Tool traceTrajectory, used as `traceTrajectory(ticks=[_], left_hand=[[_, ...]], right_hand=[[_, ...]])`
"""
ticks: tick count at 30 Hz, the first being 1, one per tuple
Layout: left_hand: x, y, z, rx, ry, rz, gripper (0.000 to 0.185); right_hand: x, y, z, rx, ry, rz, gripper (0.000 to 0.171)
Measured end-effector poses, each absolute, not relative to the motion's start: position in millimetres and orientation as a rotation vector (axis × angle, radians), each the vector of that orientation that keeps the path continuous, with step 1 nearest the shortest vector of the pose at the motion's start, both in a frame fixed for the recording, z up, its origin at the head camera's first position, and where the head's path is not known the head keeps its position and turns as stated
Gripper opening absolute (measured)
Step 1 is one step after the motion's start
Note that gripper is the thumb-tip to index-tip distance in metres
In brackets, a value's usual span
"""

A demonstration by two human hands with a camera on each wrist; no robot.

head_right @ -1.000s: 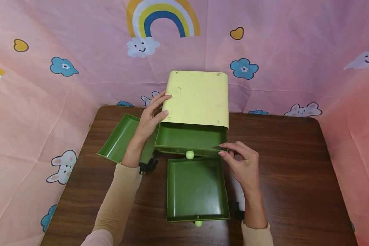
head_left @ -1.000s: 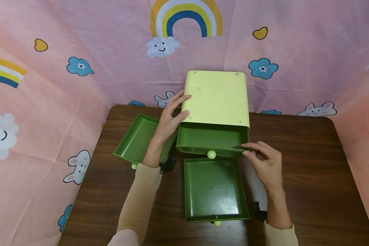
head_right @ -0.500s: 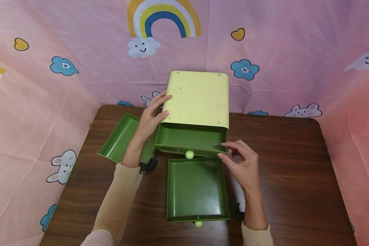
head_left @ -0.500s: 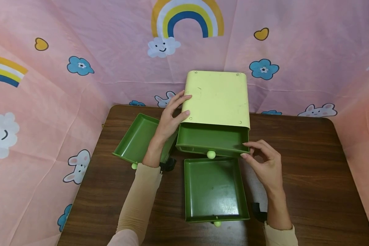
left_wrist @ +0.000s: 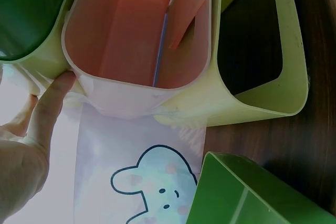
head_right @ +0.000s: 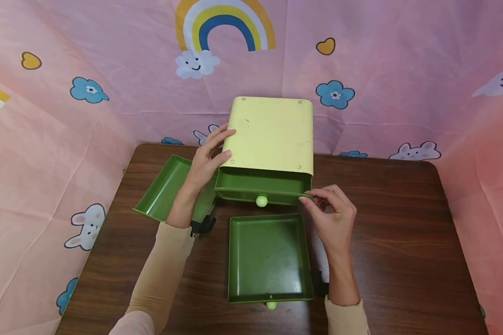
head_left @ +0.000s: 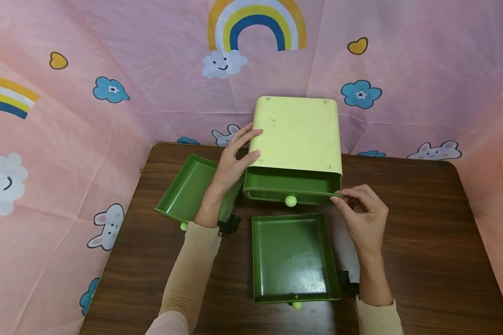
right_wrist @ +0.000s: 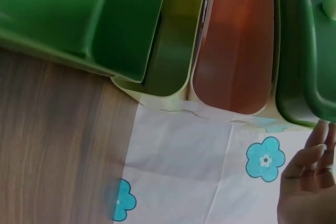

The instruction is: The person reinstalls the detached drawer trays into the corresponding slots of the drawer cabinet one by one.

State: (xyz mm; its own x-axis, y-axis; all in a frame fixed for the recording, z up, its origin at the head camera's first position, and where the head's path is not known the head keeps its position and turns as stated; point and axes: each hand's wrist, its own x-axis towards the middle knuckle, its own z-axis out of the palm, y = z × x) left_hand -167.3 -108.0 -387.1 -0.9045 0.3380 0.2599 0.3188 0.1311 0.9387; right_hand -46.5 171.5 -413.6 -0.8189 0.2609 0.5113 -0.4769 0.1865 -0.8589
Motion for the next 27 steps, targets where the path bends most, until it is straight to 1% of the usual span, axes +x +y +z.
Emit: traceTrajectory(ticks=[17, 27], left_hand=[[-166, -107, -387, 0.661, 2.354, 1.97, 0.045], [-168, -106, -385, 0.672, 2.356, 1.978, 0.045]], right_hand=[[-51, 170, -411, 0.132, -1.894, 1.689, 0.009], [-66, 173, -408, 0.127, -1.888, 1.65, 0.008]])
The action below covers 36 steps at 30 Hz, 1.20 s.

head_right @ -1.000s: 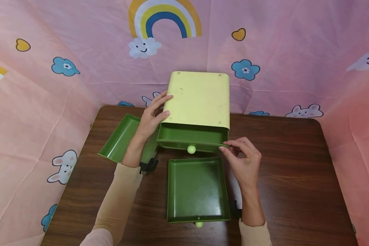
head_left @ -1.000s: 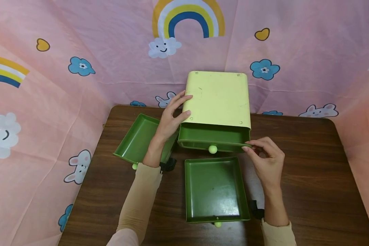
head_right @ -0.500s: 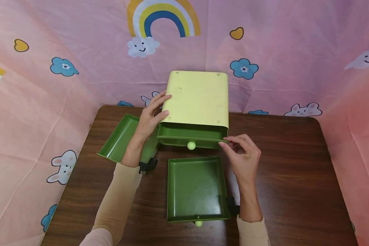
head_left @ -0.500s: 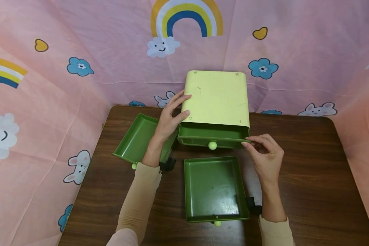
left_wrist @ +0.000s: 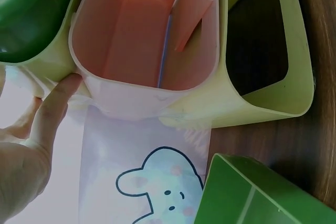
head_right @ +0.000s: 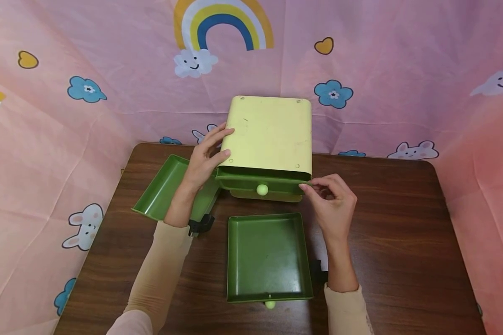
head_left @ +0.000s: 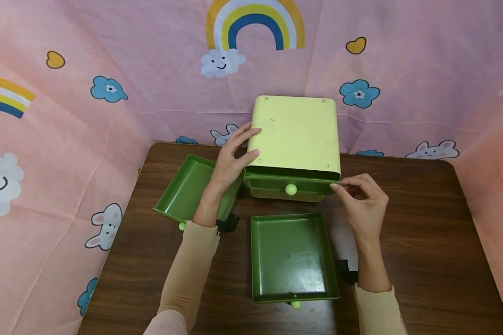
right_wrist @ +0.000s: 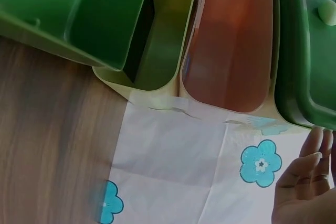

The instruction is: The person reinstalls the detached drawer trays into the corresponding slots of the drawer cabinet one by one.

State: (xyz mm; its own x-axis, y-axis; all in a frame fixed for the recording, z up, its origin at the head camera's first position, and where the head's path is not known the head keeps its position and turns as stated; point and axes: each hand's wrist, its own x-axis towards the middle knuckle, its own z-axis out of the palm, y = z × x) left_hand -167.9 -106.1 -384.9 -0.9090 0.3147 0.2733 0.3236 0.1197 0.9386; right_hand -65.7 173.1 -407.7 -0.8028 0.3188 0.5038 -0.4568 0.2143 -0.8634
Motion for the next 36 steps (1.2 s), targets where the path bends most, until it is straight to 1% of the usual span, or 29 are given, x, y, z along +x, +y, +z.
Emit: traceTrajectory(ticks=[14, 17, 21, 23, 30, 36], left_hand=[[-170, -106, -383, -0.665, -2.346, -1.974, 0.045], [-172, -105, -386, -0.661, -2.338, -1.977, 0.045], [-180, -107, -404, -0.661, -2.315, -1.969, 0.045], [-184, -108, -412, -0.661, -2.309, -1.962, 0.044], [-169, -103, -382, -0.642, -2.336, -1.977, 0.044], [-168, -103, -379, -0.646, -2.346, -1.963, 0.044]], right_hand=[[-74, 172, -410, 0.128, -1.85, 1.663, 0.009], [-76, 174, -414, 0.096, -1.838, 1.674, 0.015], [-82, 178, -425, 0.033, -1.839, 1.67, 0.028], [-84, 179, -428, 0.019, -1.835, 1.666, 0.03], [-84, 173, -416, -0.004, -1.857, 1.611, 0.027], [-83, 169, -408, 0.034, -1.85, 1.609, 0.027]])
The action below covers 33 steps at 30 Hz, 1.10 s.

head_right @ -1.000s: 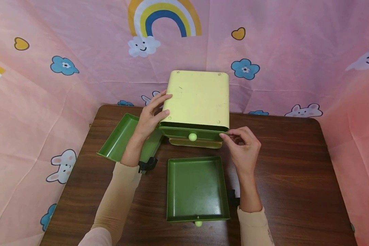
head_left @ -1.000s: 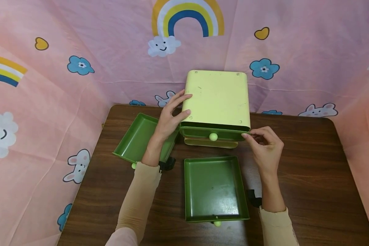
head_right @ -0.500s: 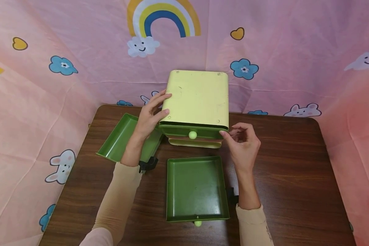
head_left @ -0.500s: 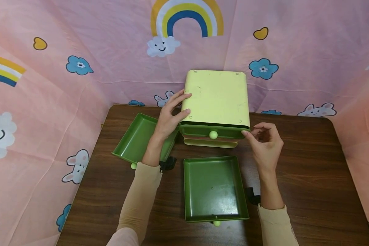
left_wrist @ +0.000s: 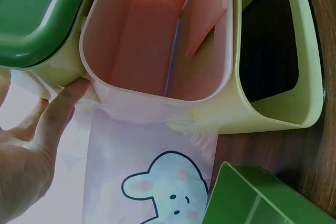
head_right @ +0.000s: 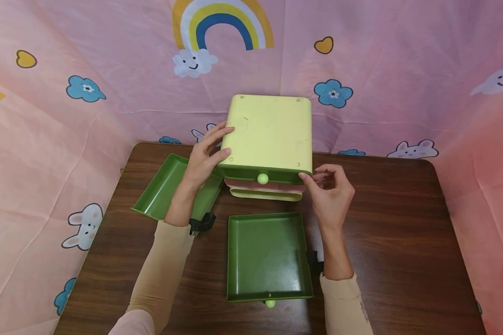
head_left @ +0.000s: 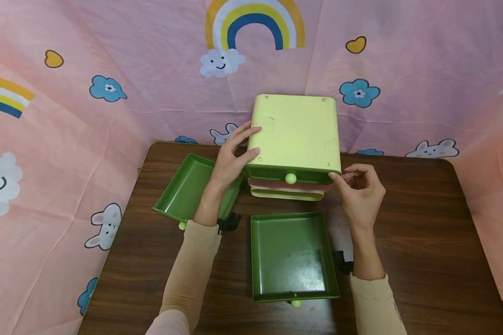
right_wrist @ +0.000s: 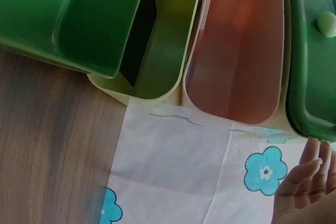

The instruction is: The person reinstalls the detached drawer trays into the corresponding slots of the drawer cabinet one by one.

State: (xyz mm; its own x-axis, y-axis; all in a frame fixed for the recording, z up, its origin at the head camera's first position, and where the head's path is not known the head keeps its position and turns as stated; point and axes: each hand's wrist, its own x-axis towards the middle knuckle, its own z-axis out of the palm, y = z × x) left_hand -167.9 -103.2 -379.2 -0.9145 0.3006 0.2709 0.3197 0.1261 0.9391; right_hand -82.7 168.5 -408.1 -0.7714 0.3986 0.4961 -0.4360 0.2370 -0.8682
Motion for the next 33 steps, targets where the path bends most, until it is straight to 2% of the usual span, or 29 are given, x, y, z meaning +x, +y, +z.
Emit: traceTrajectory(ticks=[13, 33], left_hand=[[-168, -103, -380, -0.66, -2.339, -1.966, 0.044], [-168, -105, -385, -0.657, -2.332, -2.01, 0.045]], right_hand=[[-83, 168, -407, 0.026, -1.848, 1.677, 0.022], [-68, 182, -407, 0.078, -2.202, 1.6, 0.033]])
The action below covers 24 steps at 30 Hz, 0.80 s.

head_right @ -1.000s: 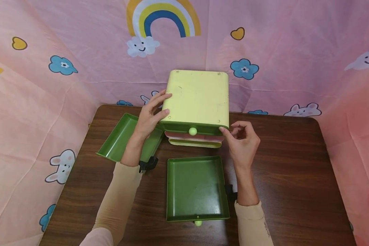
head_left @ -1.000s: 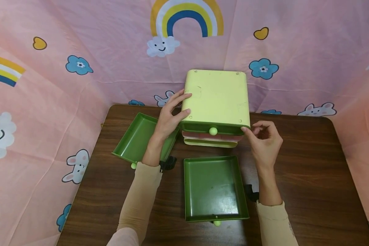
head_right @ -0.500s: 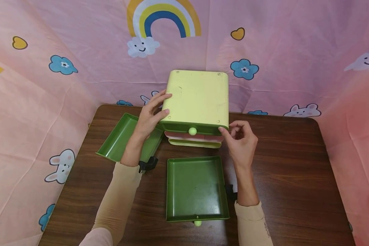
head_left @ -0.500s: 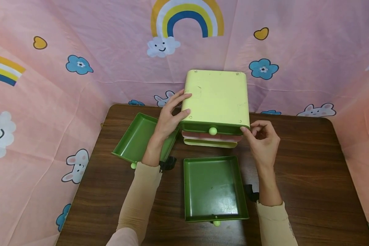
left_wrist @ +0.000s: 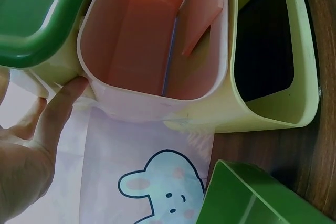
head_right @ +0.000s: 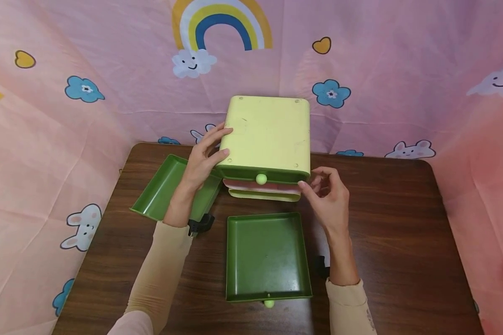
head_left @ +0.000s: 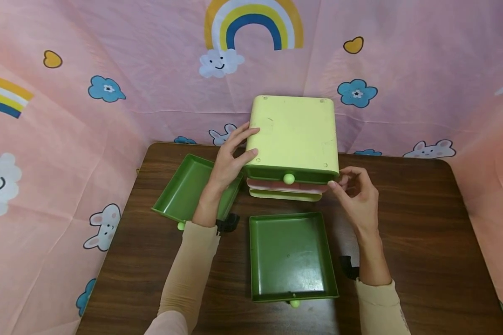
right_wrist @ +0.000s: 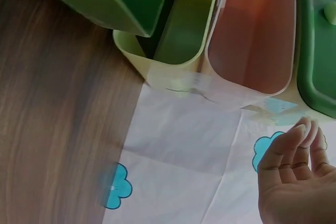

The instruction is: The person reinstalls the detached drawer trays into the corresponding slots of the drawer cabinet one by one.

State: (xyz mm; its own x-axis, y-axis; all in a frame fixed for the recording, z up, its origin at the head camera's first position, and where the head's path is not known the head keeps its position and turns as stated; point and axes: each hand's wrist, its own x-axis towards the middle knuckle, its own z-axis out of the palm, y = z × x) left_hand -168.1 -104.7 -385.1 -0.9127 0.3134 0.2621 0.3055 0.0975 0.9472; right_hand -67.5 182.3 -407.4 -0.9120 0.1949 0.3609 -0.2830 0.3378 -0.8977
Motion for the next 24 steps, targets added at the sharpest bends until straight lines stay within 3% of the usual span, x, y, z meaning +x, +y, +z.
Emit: traceTrajectory(ticks=[14, 21, 24], left_hand=[[-166, -109, -386, 0.625, 2.31, 2.017, 0.044], [-182, -111, -415, 0.621, 2.305, 2.034, 0.044], [-180, -110, -409, 0.611, 2.29, 2.034, 0.045]], right_hand=[[-65, 185, -418, 0.082, -2.276, 1.659, 0.028], [-56, 192, -421, 0.083, -2.468, 1.631, 0.033], [-52, 195, -424, 0.141, -2.541, 1.662, 0.033]])
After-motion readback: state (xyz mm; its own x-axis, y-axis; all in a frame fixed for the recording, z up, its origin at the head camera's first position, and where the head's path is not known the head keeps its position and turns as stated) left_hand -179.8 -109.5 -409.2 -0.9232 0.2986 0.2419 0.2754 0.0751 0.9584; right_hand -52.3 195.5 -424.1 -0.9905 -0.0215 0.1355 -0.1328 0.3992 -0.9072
